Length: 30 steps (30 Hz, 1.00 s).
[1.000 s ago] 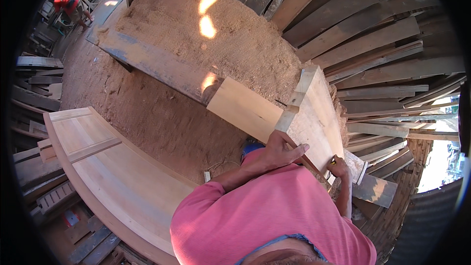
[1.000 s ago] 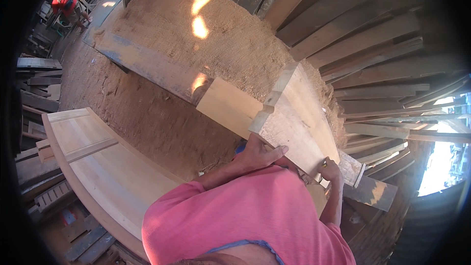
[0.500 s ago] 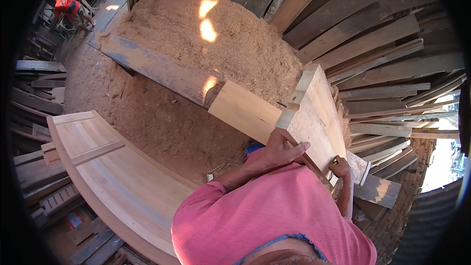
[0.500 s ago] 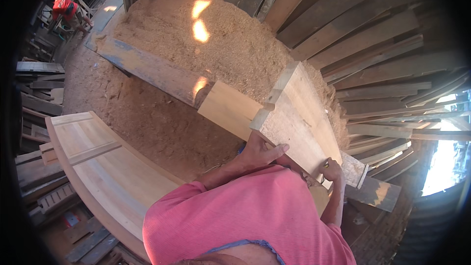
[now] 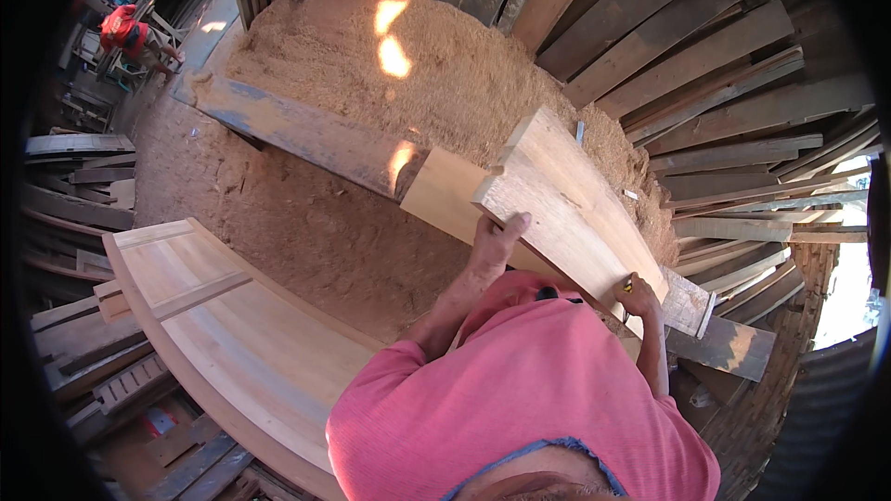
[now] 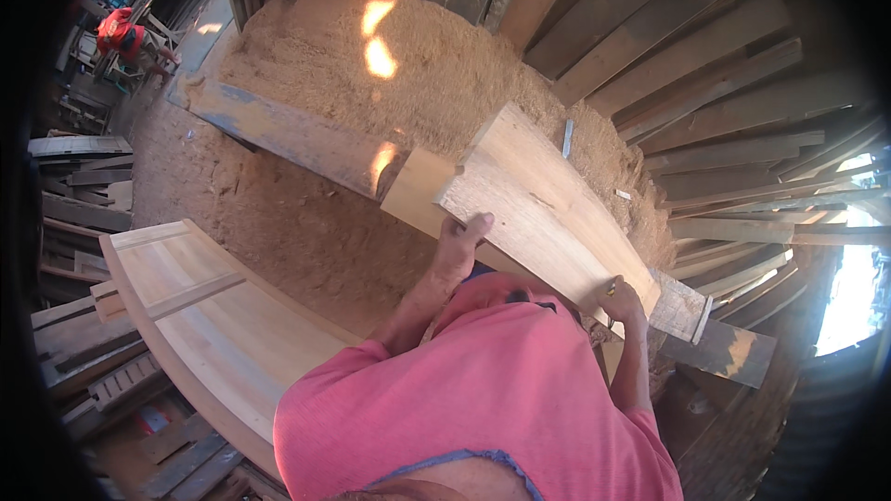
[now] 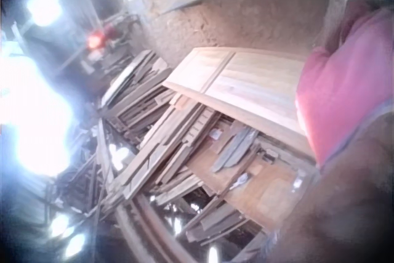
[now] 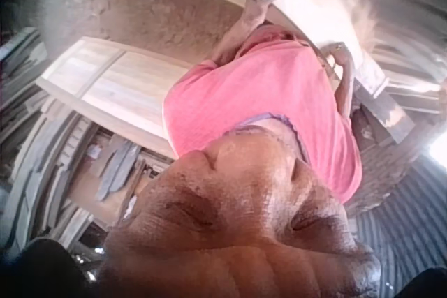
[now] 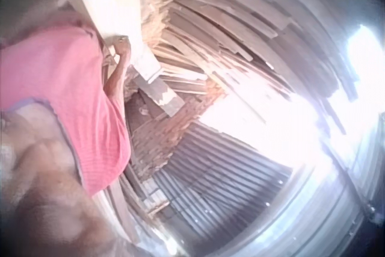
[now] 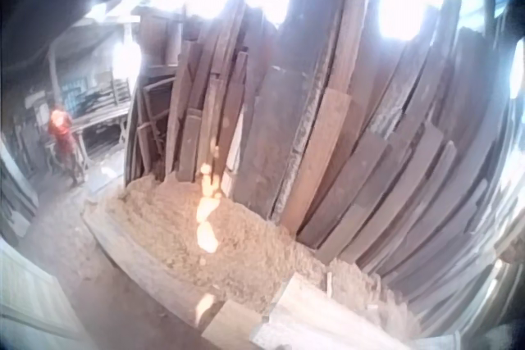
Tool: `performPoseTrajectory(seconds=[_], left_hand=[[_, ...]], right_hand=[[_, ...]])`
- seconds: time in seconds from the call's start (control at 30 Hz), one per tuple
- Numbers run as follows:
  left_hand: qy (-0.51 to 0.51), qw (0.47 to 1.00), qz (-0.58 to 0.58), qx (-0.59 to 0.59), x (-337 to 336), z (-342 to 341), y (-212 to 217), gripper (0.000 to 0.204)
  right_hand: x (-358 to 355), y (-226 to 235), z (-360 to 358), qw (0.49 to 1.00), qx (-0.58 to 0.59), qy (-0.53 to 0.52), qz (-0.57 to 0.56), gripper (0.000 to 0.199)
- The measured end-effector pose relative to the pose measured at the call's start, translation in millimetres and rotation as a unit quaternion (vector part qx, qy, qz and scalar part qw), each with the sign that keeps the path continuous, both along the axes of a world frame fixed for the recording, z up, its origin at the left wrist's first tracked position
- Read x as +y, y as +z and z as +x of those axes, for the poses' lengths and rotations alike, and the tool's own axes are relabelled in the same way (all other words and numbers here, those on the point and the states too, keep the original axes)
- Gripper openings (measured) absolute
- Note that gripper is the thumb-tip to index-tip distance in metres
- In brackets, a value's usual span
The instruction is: The person measures wooden planks with a tape measure, marks them, and stacks them against a wall. The person repeats this process for several planks in a woodworking shop.
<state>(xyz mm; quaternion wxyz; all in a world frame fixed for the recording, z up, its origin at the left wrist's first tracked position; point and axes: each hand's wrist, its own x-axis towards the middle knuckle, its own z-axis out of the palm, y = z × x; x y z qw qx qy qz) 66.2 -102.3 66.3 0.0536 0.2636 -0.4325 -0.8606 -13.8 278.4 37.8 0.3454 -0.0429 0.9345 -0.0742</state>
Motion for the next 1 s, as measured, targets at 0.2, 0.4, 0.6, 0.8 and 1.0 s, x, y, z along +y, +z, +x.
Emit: performPoseTrajectory(seconds=[0.2, 0.4, 0.6, 0.8, 1.0], left_hand=[[0.077, 0.994, 0.081, 0.016, -51, 8, -103, 0.064], [0.026, 0.995, 0.085, -0.05, -75, 19, -146, 0.06], [-0.334, 0.883, -0.125, -0.306, -92, 25, -162, 0.045], [-0.462, 0.843, -0.231, -0.152, -6, 14, -163, 0.037], [-0.538, 0.827, -0.034, -0.158, 62, -8, -140, 0.028]], right_hand=[[-30, -31, 19, 0.998, -0.038, -0.016, -0.039, 0.078], [-33, -37, 32, 0.993, -0.079, -0.039, -0.078, 0.097], [-18, -58, 40, 0.992, -0.087, -0.056, -0.077, 0.094], [-36, -57, 45, 0.985, -0.047, -0.059, -0.158, 0.086], [-95, -39, 45, 0.942, -0.098, -0.068, -0.313, 0.087]])
